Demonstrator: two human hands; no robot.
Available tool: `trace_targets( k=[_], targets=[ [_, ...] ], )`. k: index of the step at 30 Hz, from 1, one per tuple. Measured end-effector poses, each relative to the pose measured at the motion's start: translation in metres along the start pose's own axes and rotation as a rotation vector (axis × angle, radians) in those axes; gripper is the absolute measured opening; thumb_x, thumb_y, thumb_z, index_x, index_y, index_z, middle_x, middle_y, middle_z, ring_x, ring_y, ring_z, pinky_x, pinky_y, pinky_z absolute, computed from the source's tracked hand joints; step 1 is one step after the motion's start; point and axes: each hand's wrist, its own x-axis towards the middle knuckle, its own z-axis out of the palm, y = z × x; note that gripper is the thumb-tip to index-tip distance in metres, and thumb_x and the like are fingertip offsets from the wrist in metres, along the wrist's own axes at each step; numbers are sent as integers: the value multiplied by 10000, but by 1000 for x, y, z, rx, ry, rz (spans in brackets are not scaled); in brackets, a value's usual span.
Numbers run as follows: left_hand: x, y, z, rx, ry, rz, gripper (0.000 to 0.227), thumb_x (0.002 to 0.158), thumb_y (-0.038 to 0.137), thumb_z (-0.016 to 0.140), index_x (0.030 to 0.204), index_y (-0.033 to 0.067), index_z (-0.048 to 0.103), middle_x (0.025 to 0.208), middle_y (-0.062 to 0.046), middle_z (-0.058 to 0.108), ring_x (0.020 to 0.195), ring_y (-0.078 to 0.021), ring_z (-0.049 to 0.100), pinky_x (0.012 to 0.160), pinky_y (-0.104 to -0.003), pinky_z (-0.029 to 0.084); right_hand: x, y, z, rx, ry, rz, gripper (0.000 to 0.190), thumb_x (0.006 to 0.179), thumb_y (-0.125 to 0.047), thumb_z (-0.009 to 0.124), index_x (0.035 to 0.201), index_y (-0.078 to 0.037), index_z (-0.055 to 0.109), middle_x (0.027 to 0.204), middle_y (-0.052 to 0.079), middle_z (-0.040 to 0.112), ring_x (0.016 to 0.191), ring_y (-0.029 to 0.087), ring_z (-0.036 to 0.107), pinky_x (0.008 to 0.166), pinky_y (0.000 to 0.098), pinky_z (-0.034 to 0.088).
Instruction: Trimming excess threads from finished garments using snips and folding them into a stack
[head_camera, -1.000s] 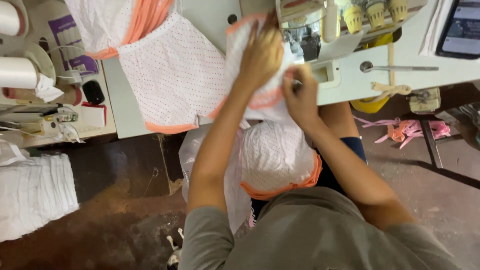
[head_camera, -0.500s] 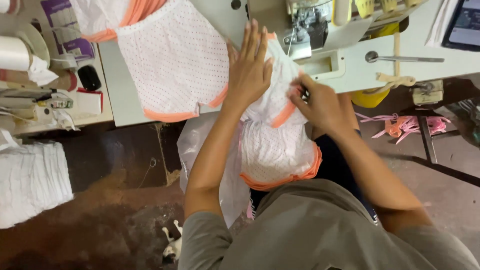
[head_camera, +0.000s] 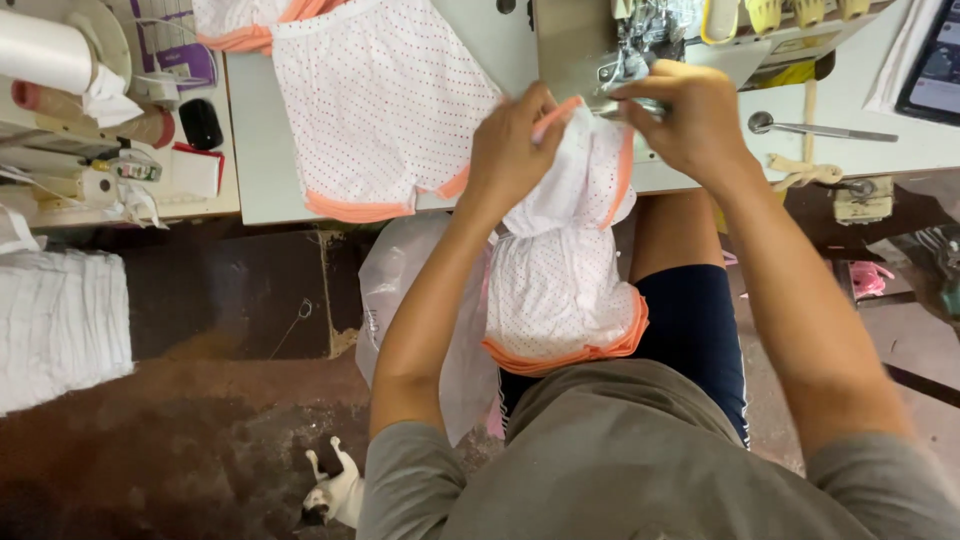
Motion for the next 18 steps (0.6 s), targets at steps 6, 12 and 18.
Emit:
trace_targets(
  k=[6, 12, 18],
  targets=[
    [-81, 23, 4, -1070, -146, 21, 120, 1027, 224, 644, 1047, 158, 546, 669, 52, 672, 674, -23, 653, 662, -211, 585, -98, -17, 27, 791, -227, 722, 229, 874, -222, 828, 967, -54, 703, 627, 50, 612, 471, 137, 597, 413, 249, 412],
    [-123, -8, -141, -157, -344, -120, 491, 911, 302, 733, 1390, 320, 627, 1308, -53, 736, 1109, -185, 652, 840, -305, 468, -33, -107, -33, 616, -64, 525, 98, 973, 24, 737, 949, -67, 707, 956, 39, 725, 919, 79, 631, 731, 204, 470],
    [-166, 17, -215, 132, 969, 245, 276, 949, -199, 584, 1051, 29, 701, 971, -141, 597, 916, -293, 647, 818, -396, 542, 18, -212, -44, 607, 523, -249, 105, 1105, 54, 690, 1038, 131, 663, 1075, 314, 634, 1034, 423, 648, 983, 471, 518]
  ],
)
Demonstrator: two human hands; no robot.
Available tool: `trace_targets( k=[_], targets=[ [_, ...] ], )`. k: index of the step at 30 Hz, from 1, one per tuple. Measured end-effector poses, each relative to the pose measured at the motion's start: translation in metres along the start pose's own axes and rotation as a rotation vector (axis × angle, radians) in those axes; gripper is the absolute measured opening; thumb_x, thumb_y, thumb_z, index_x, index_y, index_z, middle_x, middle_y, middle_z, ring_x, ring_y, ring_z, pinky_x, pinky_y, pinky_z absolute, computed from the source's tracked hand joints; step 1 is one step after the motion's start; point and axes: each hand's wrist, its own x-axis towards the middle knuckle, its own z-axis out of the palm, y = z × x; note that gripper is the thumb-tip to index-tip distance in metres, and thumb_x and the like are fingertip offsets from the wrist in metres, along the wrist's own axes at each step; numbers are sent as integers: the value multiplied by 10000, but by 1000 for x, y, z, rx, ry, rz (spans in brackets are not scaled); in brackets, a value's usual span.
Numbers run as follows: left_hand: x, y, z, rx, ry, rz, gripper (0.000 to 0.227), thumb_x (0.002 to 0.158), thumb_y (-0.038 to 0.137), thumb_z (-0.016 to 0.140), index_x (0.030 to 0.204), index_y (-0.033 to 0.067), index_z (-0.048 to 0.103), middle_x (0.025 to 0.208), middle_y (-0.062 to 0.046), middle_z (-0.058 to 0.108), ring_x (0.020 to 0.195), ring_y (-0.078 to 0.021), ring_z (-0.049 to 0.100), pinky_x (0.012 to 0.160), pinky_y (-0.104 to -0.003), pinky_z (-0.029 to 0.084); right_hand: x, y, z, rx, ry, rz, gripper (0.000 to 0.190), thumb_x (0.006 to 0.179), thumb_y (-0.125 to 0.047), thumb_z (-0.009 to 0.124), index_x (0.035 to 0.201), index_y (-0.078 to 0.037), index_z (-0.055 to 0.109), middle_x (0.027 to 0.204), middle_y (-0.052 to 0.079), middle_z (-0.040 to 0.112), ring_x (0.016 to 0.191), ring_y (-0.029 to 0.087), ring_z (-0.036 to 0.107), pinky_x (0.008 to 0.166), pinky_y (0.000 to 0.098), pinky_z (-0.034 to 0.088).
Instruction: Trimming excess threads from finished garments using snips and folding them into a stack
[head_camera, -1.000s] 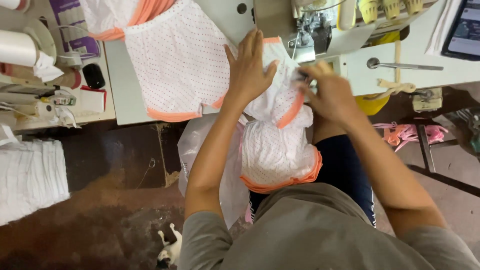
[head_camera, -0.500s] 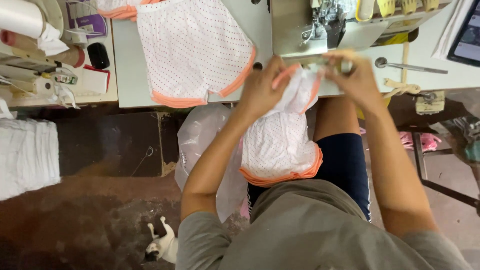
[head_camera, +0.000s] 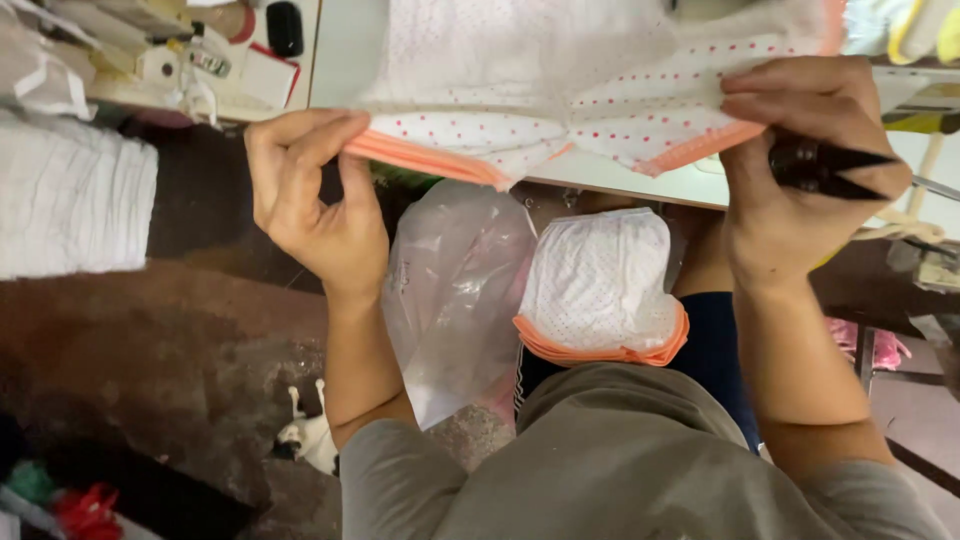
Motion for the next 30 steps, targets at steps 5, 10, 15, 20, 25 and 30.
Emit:
trace_targets(
  k=[5, 10, 15, 20, 25, 30],
  targets=[
    [-55, -100, 25, 3, 25, -126, 407, 875, -232, 637, 1078, 105, 741, 1131, -77, 658, 1102, -256, 602, 861, -367, 563, -30, 56, 67, 75, -39, 68, 234, 943, 250, 625, 1023, 52, 720, 1124, 221, 653, 952, 277, 575, 812, 360, 402],
    [-150, -181, 63, 12, -327, -353, 401, 855, -220, 605, 1013, 92, 800, 1305, -92, 660, 1271, -323, 553, 1104, -435, 536, -105, 146, 89, 7, -209, 174, 307, 900, 242, 630, 1073, 20, 751, 1205, 188, 667, 593, 109, 372, 565, 256, 356],
    [-202, -120, 58, 398, -776, -478, 953, 871, -121, 775, 1651, 44, 253, 1712, -271, 53, 1594, -415, 27, 1165, -780, 161, -183, 152, 8, -92, -405, 527, 253, 888, 76, 786, 1087, -78, 811, 844, 128, 687, 605, 181, 523, 590, 339, 392],
    [-373, -56, 86, -206, -1070, -476, 393, 685, 216, 785, 1056, 113, 707, 1173, -154, 661, 1159, -419, 623, 983, -571, 486, -248, 123, -85, -59, -828, 884, 208, 778, -6, 791, 984, -35, 786, 743, 172, 671, 654, 286, 598, 621, 408, 459],
    [-430, -39, 109, -520, -1320, -469, 259, 781, 434, 841, 957, 299, 708, 904, 49, 594, 964, -250, 644, 839, -432, 515, -299, 126, -100, 46, -1054, 894, 98, 761, -70, 791, 840, -35, 745, 765, 190, 714, 698, 367, 689, 644, 454, 503],
    [-383, -39, 116, -378, -1595, -615, 98, 796, 372, 858, 817, 298, 796, 858, 34, 774, 933, -256, 746, 820, -408, 555, -308, 134, -103, 163, -1054, 938, 235, 754, -71, 777, 986, -33, 779, 913, 201, 723, 803, 327, 677, 714, 452, 514]
  ],
)
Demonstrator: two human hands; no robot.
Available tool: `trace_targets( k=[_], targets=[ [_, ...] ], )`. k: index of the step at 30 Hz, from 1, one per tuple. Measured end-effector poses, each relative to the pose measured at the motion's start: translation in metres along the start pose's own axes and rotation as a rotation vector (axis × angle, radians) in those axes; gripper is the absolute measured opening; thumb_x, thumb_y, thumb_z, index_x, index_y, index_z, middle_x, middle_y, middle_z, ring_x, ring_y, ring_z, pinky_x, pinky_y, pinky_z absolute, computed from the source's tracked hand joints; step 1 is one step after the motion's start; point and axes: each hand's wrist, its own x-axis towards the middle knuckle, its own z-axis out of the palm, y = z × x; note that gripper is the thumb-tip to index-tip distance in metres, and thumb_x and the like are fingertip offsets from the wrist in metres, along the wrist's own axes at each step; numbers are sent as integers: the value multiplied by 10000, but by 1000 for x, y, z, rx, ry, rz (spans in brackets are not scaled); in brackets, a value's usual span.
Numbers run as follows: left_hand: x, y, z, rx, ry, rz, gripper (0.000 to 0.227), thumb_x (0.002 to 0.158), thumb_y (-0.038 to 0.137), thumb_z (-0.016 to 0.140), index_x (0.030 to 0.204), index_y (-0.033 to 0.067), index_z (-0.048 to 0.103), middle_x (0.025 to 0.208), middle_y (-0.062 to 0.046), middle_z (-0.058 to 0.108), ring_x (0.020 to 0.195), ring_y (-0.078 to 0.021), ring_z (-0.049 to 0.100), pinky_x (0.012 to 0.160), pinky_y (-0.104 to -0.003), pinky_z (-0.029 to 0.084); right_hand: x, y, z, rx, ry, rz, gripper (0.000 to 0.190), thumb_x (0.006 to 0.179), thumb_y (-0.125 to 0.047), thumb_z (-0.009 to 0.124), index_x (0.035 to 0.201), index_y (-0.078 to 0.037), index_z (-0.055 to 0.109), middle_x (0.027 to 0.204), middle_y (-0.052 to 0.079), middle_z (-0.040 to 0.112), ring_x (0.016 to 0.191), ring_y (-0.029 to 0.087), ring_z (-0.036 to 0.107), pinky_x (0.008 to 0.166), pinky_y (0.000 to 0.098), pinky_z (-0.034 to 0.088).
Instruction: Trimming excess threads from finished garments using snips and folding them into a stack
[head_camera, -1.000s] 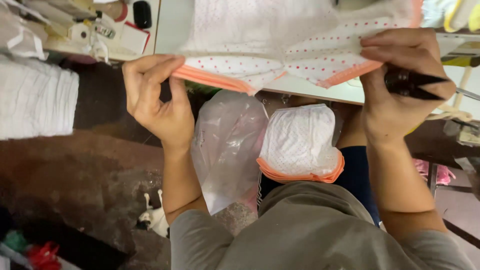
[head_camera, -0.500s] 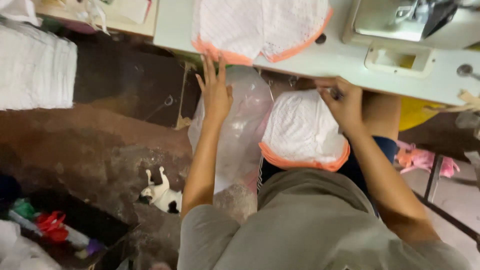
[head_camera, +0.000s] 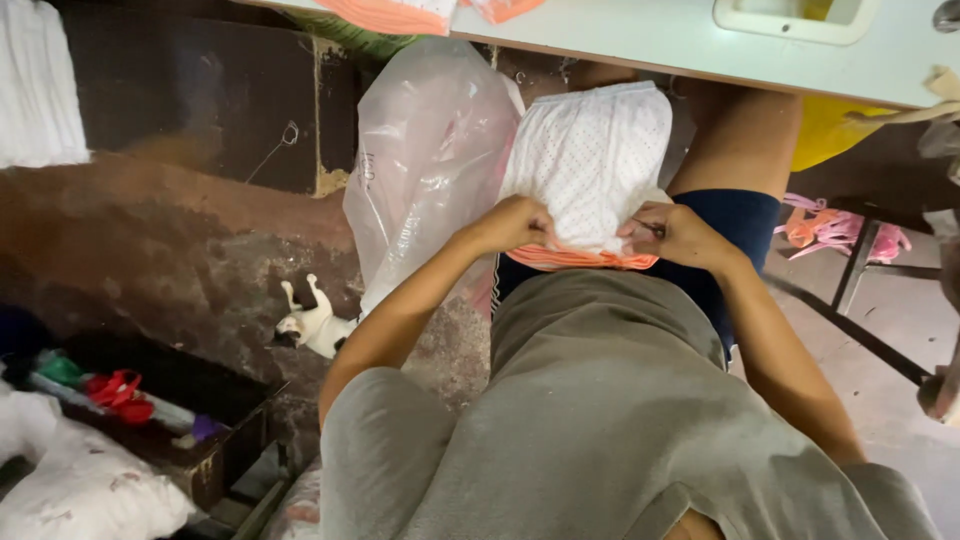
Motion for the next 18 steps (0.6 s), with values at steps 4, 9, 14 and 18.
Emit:
trace_targets(
  k=[4, 9, 14, 18],
  targets=[
    [-2, 33, -33, -47, -76, 108, 115, 804, 213, 842, 915, 213, 813, 846, -76, 768, 876, -324, 747, 798, -432, 565, 14, 26, -2, -71, -72, 60, 171, 768, -122, 806, 931, -70, 799, 816, 133, 745, 733, 273, 695, 662, 396, 520],
    [36, -1, -71, -409, 266, 158, 94, 896, 115, 793, 979, 157, 780, 871, -18, 738, 863, -192, 686, 862, -366, 539, 42, -1, -49, -103, 117, 65, 141, 839, -97, 755, 963, -32, 769, 774, 114, 704, 762, 269, 656, 698, 405, 502],
    [92, -65, -46, -13, 548, 29, 176, 822, 166, 826, 925, 186, 685, 882, -38, 684, 891, -278, 703, 825, -384, 551, 101, 100, -49, -441, 523, 42, 91, 911, -163, 771, 1001, -147, 775, 806, 60, 698, 764, 314, 709, 657, 413, 537],
    [56, 19, -40, 53, 712, 145, 152, 882, 96, 718, 824, 178, 604, 732, 11, 652, 794, -244, 701, 777, -344, 543, 75, 41, -29, -485, 570, -106, 256, 792, -61, 813, 992, -219, 784, 924, -42, 691, 837, 232, 703, 729, 352, 565]
  ],
)
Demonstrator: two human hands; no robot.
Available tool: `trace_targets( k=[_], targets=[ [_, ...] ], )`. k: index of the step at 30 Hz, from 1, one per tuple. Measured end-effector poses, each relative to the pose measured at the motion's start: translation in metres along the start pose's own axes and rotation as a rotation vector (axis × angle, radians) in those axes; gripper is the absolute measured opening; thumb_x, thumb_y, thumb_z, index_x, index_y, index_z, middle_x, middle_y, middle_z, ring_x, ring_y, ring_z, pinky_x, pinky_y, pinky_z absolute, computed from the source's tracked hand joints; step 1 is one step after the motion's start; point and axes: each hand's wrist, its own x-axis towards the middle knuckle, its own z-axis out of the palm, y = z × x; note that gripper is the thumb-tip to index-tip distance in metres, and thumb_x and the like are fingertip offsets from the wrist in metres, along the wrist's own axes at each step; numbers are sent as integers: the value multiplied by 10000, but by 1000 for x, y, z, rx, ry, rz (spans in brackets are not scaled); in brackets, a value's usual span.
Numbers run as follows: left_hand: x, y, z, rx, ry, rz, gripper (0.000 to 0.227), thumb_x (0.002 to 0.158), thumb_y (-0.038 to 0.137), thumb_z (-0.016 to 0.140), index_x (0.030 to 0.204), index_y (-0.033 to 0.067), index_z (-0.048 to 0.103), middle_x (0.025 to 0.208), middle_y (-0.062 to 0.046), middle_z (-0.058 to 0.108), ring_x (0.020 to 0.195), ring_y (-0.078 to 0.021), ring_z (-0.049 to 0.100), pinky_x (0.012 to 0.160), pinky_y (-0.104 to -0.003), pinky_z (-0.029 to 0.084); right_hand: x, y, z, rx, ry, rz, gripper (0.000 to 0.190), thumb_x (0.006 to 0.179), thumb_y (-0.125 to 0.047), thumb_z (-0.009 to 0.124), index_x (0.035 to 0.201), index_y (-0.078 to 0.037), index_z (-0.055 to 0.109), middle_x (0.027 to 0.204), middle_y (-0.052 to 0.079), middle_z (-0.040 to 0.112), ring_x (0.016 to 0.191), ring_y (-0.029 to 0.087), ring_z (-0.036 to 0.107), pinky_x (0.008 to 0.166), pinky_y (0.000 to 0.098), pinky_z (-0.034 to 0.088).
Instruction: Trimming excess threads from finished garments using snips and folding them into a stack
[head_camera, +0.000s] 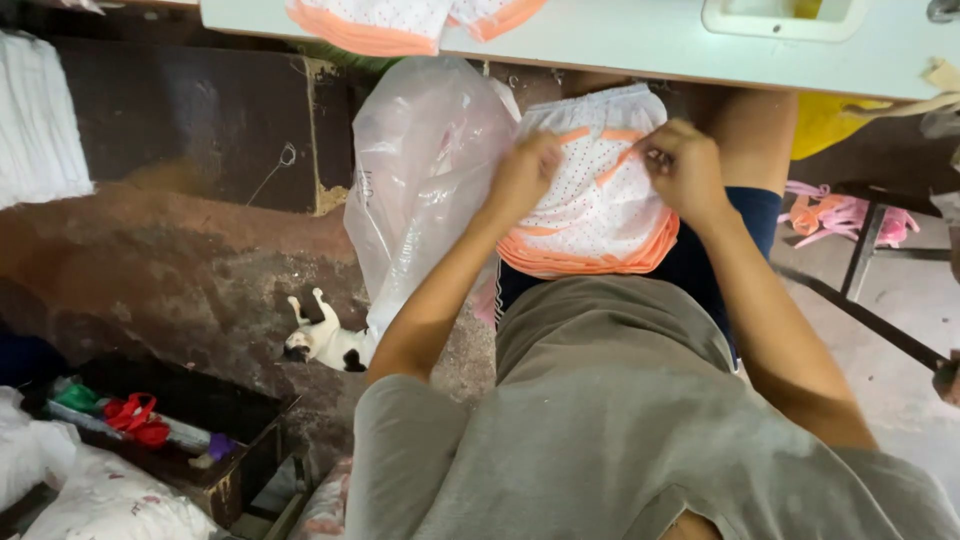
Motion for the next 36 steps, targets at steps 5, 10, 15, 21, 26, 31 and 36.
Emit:
trace_targets(
  k=[5, 10, 15, 21, 26, 31, 36],
  targets=[
    [-63, -14, 29, 207, -511, 160, 303, 859, 164, 753, 1128, 181, 614, 1085, -91, 629, 1071, -335, 635, 821, -476, 556, -4, -31, -2, -34, -227, -99, 364, 768, -79, 803, 1109, -196, 756, 1191, 0, 676, 981, 379, 706, 812, 498, 590],
    [-36, 6, -29, -373, -355, -90, 175, 929, -79, 641, 1042, 35, 711, 1082, -234, 705, 1112, -455, 640, 1025, -545, 474, 7, -27, -22, 339, -257, 57, 163, 847, -21, 768, 997, -81, 786, 888, 139, 721, 864, 391, 714, 748, 439, 555],
    [1, -43, -11, -152, -374, -268, 116, 928, 100, 649, 1043, 89, 662, 984, -207, 761, 1020, -465, 701, 905, -537, 549, 38, -24, -14, 300, -242, 101, 216, 847, -43, 825, 1052, 0, 772, 871, 245, 726, 866, 444, 710, 740, 469, 572],
    [20, -21, 3, -101, -212, -96, 121, 882, 189, 766, 984, 157, 707, 892, -77, 740, 895, -334, 743, 796, -443, 593, 29, -38, 0, 204, -163, 234, 170, 845, -187, 866, 1004, -184, 805, 874, 84, 740, 807, 327, 713, 701, 438, 564],
    [13, -39, 35, -352, -22, -207, 208, 797, 243, 876, 966, 188, 767, 790, -23, 765, 747, -212, 739, 691, -339, 577, 28, -10, 1, 241, -158, 284, 146, 877, -162, 830, 1012, -205, 795, 841, 16, 718, 705, 181, 645, 663, 318, 533],
    [17, -42, 45, -179, 127, -20, 170, 749, 186, 890, 820, 159, 738, 876, -15, 705, 835, -283, 678, 771, -377, 548, 41, -6, 2, 11, -90, 95, 193, 837, -156, 832, 1023, -141, 783, 945, 100, 735, 900, 381, 714, 771, 488, 569],
    [11, -35, 51, -264, 157, -165, 221, 774, 297, 879, 874, 140, 760, 811, -75, 684, 818, -318, 694, 767, -391, 570, 34, 28, 30, 130, -180, 132, 197, 783, -149, 840, 956, -89, 765, 882, 156, 724, 874, 433, 699, 755, 522, 533]
  ],
)
